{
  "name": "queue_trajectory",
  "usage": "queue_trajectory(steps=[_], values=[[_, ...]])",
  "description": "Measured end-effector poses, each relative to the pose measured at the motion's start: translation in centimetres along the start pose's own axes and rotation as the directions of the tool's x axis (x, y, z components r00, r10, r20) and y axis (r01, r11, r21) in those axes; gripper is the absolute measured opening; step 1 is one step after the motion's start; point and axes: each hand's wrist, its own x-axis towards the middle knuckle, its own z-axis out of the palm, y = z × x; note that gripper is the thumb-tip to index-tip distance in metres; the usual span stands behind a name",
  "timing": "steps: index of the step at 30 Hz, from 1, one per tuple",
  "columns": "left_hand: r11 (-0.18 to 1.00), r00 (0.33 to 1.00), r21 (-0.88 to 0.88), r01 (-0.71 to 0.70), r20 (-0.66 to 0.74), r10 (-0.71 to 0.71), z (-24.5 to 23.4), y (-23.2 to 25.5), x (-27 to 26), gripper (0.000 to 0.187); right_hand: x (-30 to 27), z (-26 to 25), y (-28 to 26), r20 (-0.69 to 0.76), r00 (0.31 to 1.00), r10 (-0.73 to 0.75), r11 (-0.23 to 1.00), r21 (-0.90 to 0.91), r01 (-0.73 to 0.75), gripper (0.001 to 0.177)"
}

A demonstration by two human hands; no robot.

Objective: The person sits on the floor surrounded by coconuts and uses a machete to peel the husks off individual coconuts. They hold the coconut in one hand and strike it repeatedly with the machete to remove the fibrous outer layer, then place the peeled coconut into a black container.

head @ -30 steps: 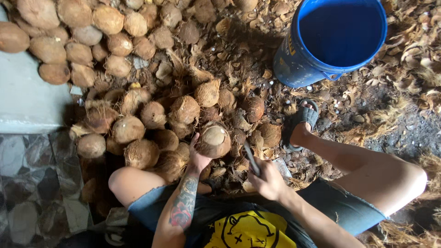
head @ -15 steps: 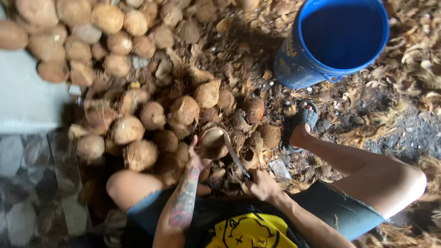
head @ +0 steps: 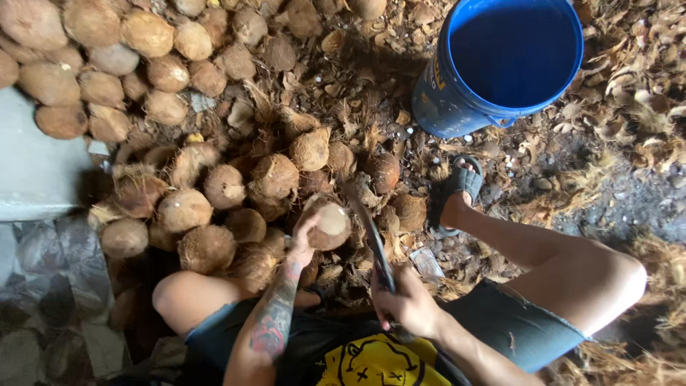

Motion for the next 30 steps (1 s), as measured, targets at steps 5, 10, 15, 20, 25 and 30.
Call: queue_trajectory(steps=[5, 10, 15, 20, 25, 30], values=[[0.775, 0.759, -0.397, 0.492, -0.239, -0.605, 0.9, 0.9, -0.9, 0.087, 2.9, -1.7, 3.4, 0.209, 0.381, -0.901, 0.25, -0.467, 0.848, 0.01], [0.773, 0.726, -0.333, 0.539, -0.281, -0.627, 1.7, 2.2, -0.4, 0.081, 9.3, -6.8, 12.1, 0.005, 0.98, -0.197, 0.721, -0.676, 0.149, 0.018], [0.705, 0.854, -0.602, 0.376, -0.07, -0.516, 0.2, -0.4, -0.8, 0.078, 8.0, -4.9, 10.8, -0.11, 0.993, 0.048, 0.76, -0.64, -0.107, 0.011], [0.933, 0.995, -0.35, 0.081, -0.031, -0.098, -1.8, -2.3, -0.9, 0.058, 4.4, -2.4, 5.1, 0.132, 0.98, -0.152, 0.988, 0.021, 0.15, 0.017], [0.96, 0.995, -0.277, 0.045, 0.093, -0.019, -2.2, -3.0, -1.7, 0.069, 4.9, -2.9, 5.8, 0.232, 0.593, -0.771, 0.398, -0.553, 0.733, 0.004], [0.676, 0.758, -0.626, 0.39, -0.198, -0.622, -2.1, -1.8, 0.5, 0.075, 9.5, -7.1, 12.7, 0.076, 0.857, -0.509, 0.569, -0.718, 0.401, 0.02]])
